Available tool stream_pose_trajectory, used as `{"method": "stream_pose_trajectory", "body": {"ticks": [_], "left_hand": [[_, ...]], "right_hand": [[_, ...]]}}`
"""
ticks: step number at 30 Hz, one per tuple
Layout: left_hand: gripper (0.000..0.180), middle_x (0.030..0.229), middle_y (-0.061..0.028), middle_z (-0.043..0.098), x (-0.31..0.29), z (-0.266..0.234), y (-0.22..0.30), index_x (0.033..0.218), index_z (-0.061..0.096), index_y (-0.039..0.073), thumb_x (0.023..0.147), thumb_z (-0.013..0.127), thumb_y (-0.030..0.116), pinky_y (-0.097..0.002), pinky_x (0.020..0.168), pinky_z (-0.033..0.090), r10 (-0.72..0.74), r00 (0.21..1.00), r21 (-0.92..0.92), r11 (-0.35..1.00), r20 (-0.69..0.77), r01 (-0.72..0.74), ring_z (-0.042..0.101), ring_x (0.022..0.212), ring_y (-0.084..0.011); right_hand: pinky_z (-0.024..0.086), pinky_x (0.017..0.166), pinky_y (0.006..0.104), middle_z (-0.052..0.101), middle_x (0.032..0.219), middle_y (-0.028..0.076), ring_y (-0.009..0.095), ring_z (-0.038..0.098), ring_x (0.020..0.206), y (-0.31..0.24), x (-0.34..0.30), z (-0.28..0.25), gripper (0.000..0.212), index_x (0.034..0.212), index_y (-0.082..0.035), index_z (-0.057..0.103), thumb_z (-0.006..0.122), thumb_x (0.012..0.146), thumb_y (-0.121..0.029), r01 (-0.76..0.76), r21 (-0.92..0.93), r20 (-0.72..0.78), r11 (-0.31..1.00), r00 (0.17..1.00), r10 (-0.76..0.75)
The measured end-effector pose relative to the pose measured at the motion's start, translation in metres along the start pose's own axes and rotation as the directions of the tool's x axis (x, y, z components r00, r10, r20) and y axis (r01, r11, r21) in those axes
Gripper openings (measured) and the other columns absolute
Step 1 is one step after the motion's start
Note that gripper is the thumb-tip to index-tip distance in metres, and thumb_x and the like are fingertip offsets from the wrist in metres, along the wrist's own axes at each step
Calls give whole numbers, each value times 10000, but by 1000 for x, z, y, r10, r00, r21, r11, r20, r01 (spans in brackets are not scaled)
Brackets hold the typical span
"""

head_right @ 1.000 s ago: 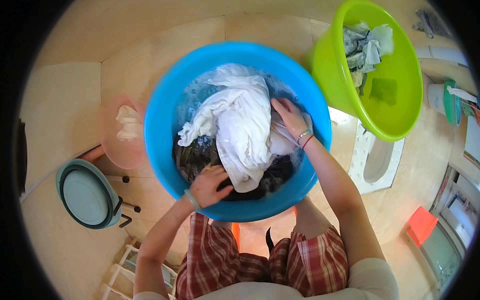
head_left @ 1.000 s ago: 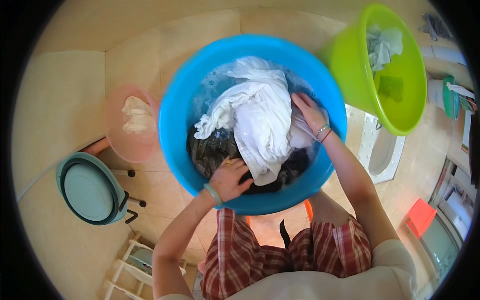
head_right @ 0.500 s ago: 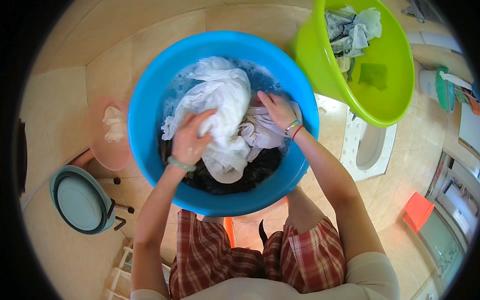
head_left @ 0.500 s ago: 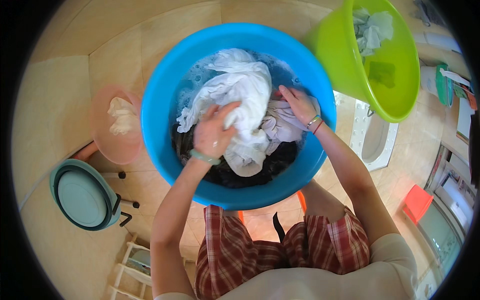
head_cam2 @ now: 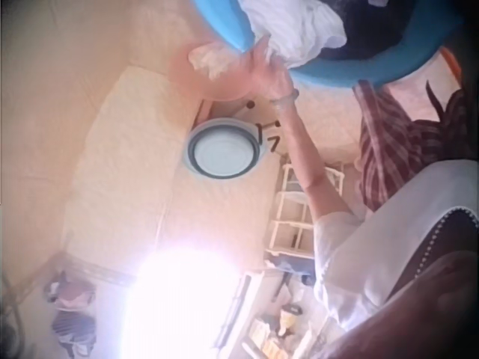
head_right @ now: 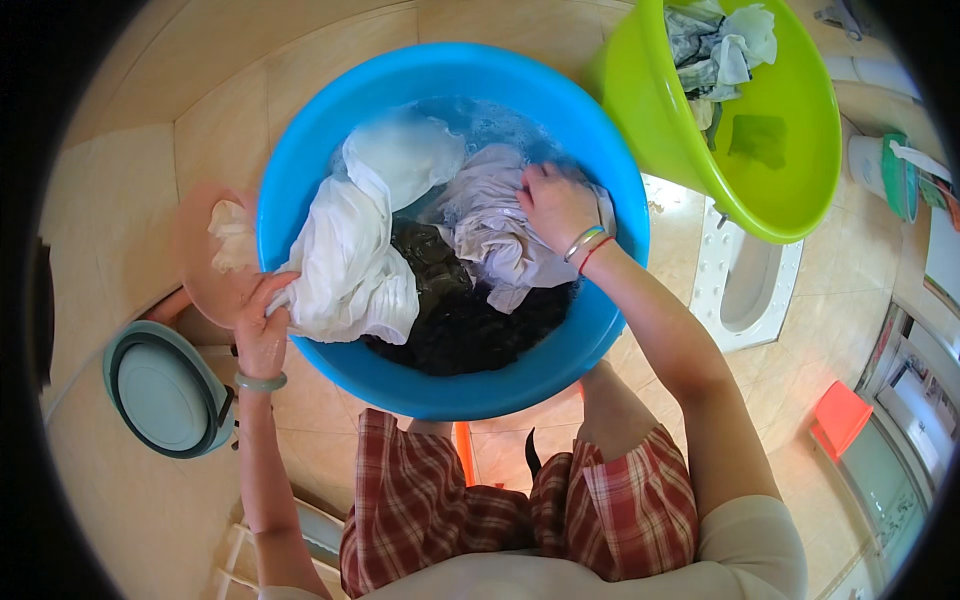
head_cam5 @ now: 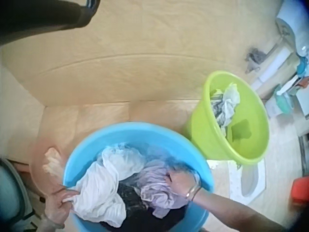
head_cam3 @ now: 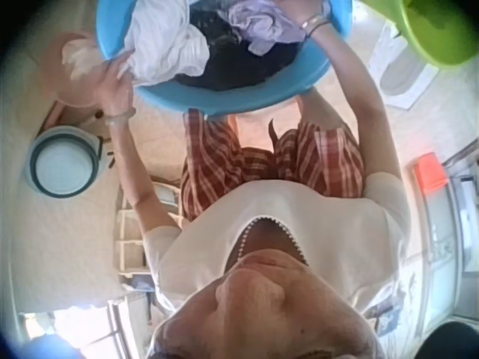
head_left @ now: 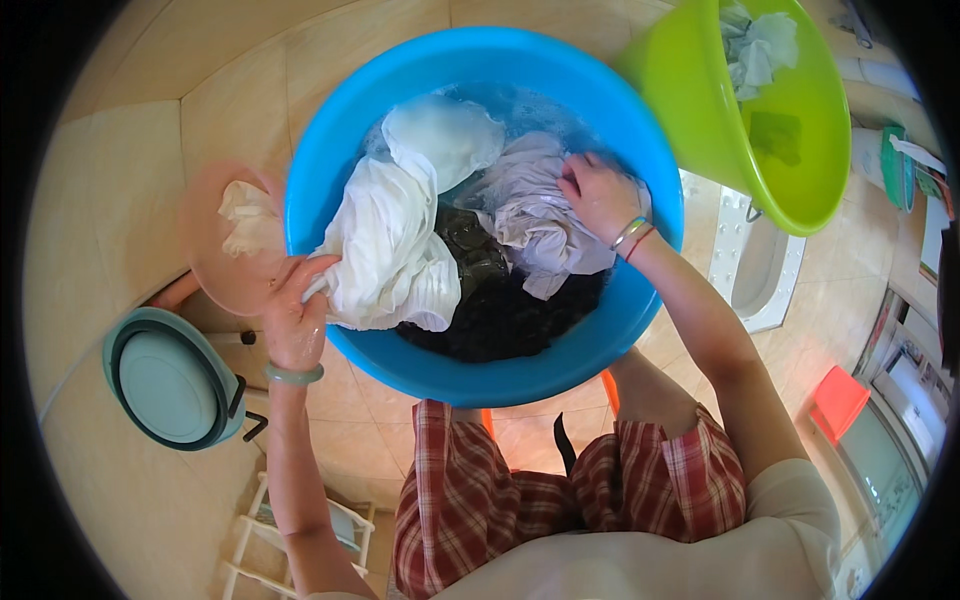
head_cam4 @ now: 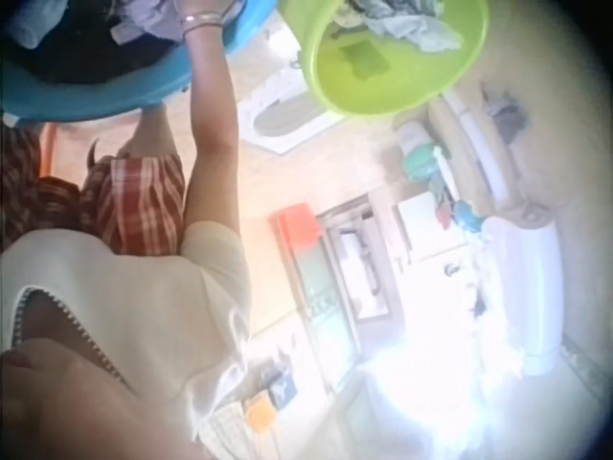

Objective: The person hand washes clothes in a blue basin filled with soapy water. They scrub and rinse a white cloth and a dark garment, then transfer the white cloth to a green basin.

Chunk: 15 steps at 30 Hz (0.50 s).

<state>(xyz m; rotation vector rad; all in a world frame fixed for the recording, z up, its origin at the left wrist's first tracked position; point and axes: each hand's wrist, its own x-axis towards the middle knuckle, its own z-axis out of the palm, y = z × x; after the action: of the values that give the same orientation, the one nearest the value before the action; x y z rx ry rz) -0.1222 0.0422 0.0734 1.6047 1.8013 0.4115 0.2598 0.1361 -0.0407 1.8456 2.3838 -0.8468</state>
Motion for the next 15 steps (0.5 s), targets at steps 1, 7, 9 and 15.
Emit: {"method": "stream_pose_trajectory", "body": {"ticks": [1,7,9,15], "left_hand": [[476,1039,-131,611,0,4,-1,1061,687,103,686,472,-96,-334,873,477,14,1000,77,997,-24,-12,607,965,-310],[602,1290,-123,548,7,29,-8,1241,618,203,727,499,-86,-421,970,417,27,991,477,878,-134,40,561,1120,-314],[643,1339,-124,515,1,30,-8,1289,589,207,727,511,-95,-428,1001,388,2,981,425,902,-191,81,537,1161,-316],[608,1396,-138,479,12,32,30,1298,593,156,753,521,-103,-439,1039,374,239,951,405,903,-195,-144,464,1265,-369]], "right_hand": [[469,818,407,620,1176,132,315,567,1063,-4,1,-2,291,1045,-86,635,618,891,-332,98,-110,-72,989,992,-106],[335,1023,472,571,1117,48,232,515,1097,-38,-2,-2,504,1167,-110,595,700,789,-427,619,-105,-38,778,779,-625],[316,1050,478,579,1201,51,233,509,1154,-51,-32,4,630,1286,-119,552,707,777,-455,739,-31,290,672,651,-702],[344,999,442,619,943,23,197,557,1004,-50,-101,69,343,885,-108,657,691,797,-438,712,-14,219,702,687,-693]]}}
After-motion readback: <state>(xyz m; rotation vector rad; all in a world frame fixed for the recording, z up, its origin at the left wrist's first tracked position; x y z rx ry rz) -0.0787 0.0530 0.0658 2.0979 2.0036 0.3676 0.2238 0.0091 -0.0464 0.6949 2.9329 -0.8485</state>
